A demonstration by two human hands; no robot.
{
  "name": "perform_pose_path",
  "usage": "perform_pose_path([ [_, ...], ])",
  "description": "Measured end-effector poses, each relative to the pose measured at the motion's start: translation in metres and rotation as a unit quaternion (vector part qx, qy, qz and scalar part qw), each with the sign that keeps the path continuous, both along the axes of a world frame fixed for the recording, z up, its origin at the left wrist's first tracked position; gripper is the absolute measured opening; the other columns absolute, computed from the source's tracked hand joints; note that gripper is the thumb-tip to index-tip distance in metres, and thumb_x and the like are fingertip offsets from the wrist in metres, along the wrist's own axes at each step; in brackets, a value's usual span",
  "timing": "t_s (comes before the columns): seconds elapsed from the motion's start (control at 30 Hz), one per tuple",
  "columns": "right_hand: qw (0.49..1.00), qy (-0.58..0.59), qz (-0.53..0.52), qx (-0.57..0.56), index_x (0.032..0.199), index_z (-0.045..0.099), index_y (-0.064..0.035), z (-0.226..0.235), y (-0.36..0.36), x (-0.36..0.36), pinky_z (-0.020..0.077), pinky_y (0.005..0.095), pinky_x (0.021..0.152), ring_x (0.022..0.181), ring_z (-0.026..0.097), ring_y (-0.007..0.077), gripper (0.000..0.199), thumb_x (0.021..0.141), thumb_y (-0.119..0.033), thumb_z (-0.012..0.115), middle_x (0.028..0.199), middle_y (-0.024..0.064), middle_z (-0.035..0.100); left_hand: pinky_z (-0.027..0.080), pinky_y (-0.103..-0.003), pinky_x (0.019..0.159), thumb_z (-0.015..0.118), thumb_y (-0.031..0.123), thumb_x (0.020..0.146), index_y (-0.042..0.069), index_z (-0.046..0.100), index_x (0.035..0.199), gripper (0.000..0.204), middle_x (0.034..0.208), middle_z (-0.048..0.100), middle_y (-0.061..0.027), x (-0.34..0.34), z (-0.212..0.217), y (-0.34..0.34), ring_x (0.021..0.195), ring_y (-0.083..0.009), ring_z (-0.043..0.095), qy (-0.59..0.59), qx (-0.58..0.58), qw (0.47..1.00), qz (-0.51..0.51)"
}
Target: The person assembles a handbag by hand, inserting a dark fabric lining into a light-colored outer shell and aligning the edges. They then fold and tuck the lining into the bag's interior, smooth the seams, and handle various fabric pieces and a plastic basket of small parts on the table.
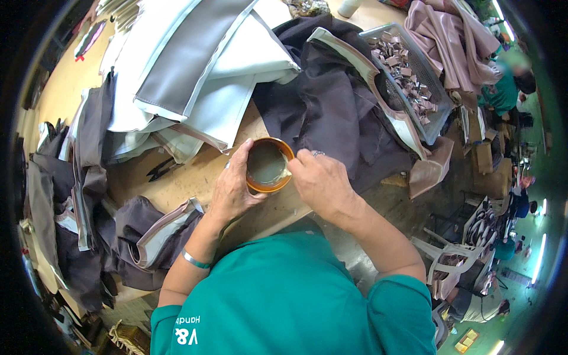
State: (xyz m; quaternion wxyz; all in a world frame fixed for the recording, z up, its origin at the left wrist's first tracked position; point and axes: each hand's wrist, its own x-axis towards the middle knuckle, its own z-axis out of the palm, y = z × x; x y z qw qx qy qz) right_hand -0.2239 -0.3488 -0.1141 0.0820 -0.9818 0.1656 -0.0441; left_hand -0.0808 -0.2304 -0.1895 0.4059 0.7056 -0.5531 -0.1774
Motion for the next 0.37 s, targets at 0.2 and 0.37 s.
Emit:
perform_pose_path([
  [0.2,0.996,-0.004,0.032,-0.082,0.074,0.055,-0.0050,-0.016,-0.002,0.013,0.0396,0.0304,0.062,0.076,0.051,0.0191,0.008,0.067,-0.009,0.055,0.080,0.0054,0.049,0.041,-0.036,0.091,0.078,0.014,0.050,0.003,0.024,0.132,0.098,0.128,0.039,-0.0162,0.000,-0.003,-0.001,0.114,-0.0314,0.044,0.001,-0.004,1.000,-0.009],
  [0.37,0.992,0.073,0.051,-0.083,0.076,0.058,-0.0044,-0.011,0.000,0.018,0.0388,0.0313,0.063,0.080,0.051,0.0194,0.012,0.065,-0.011,0.056,0.087,0.0053,0.050,0.040,-0.035,0.093,0.077,0.013,0.051,0.004,0.022,0.133,0.099,0.130,0.038,-0.0164,0.001,-0.006,0.001,0.116,-0.0306,0.042,0.003,-0.007,1.000,-0.013],
])
